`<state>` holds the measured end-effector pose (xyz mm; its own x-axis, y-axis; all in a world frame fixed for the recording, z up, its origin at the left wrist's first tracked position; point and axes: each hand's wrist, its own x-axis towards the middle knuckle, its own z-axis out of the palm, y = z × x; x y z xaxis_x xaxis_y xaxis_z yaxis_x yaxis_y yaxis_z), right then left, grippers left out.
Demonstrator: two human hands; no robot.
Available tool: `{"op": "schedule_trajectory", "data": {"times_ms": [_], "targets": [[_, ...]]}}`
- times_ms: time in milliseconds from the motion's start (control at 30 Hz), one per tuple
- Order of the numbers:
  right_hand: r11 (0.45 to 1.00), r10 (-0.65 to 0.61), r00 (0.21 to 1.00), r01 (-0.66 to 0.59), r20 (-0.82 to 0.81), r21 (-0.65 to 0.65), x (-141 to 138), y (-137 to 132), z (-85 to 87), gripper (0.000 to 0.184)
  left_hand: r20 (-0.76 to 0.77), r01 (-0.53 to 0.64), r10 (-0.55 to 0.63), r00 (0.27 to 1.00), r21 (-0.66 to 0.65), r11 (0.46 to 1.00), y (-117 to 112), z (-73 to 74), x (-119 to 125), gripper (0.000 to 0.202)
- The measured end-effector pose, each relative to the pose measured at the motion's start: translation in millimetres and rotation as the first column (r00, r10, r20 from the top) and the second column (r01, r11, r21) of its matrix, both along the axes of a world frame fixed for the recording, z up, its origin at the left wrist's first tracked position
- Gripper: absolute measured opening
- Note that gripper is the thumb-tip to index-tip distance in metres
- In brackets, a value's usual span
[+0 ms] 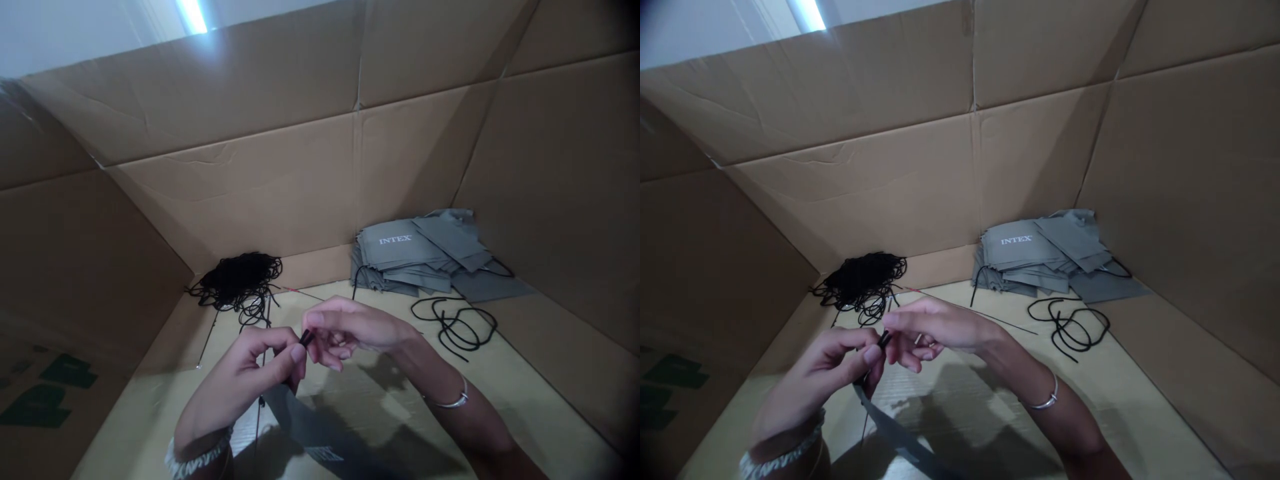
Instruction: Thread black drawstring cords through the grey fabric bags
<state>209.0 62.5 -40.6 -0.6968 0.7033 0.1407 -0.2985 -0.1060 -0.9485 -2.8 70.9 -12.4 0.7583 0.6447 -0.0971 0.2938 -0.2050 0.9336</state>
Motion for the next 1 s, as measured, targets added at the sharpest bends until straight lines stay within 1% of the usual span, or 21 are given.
{"op": "schedule_trajectory", "data": {"times_ms": [100,267,300,367,433,500,633,733,800,900,1000], "targets": [[1.000,0.004,1.000,-0.005,0.020,0.026,-1.6,-3.5,1.5,0.043,-0.009,0.019,-0.019,1.000,0.029,0.999,-0.3,2.1,1.2,0.035],[0.991,-0.103,0.991,0.095,0.087,0.098,-2.8,-12.9,6.0,0.037,-0.072,0.049,-0.042,0.997,0.091,0.995,-0.9,4.5,2.9,0.037],[0.986,-0.127,0.989,0.117,0.082,0.116,-2.7,-14.7,7.0,0.035,-0.077,0.036,-0.029,0.997,0.092,0.995,-1.1,4.1,2.2,0.036],[0.976,-0.179,0.983,0.171,0.048,0.138,-2.0,-17.3,9.3,0.034,-0.061,-0.028,0.034,0.998,0.089,0.996,-1.8,2.6,-0.3,0.031],[0.967,-0.221,0.975,0.219,0.008,0.128,-0.6,-18.3,11.5,0.035,-0.027,-0.100,0.102,0.994,0.080,0.992,-2.9,0.8,-3.2,0.027],[0.965,-0.236,0.971,0.238,-0.024,0.107,0.9,-17.5,12.9,0.036,0.002,-0.140,0.140,0.990,0.084,0.987,-4.4,-0.9,-4.9,0.025],[0.977,-0.198,0.977,0.204,-0.082,0.066,0.3,-13.1,10.3,0.033,0.050,-0.155,0.151,0.987,0.105,0.982,-8.2,-4.2,-3.4,0.028],[0.985,-0.170,0.965,0.173,-0.199,-0.002,-6.8,-11.8,5.6,0.032,0.110,-0.161,0.148,0.983,0.121,0.980,-11.8,-6.4,-1.3,0.031],[0.987,-0.156,0.932,0.133,-0.326,-0.092,-14.2,-13.8,3.7,0.033,0.158,-0.153,0.129,0.979,0.148,0.977,-14.5,-6.9,-0.6,0.034],[0.976,-0.129,0.863,0.024,-0.488,-0.215,-24.2,-20.3,3.3,0.032,0.227,-0.136,0.086,0.970,0.214,0.967,-19.1,-6.2,-0.1,0.038],[0.968,-0.102,0.830,-0.044,-0.548,-0.248,-29.0,-27.7,4.1,0.033,0.271,-0.131,0.053,0.961,0.275,0.952,-23.7,-5.3,0.5,0.037]]}}
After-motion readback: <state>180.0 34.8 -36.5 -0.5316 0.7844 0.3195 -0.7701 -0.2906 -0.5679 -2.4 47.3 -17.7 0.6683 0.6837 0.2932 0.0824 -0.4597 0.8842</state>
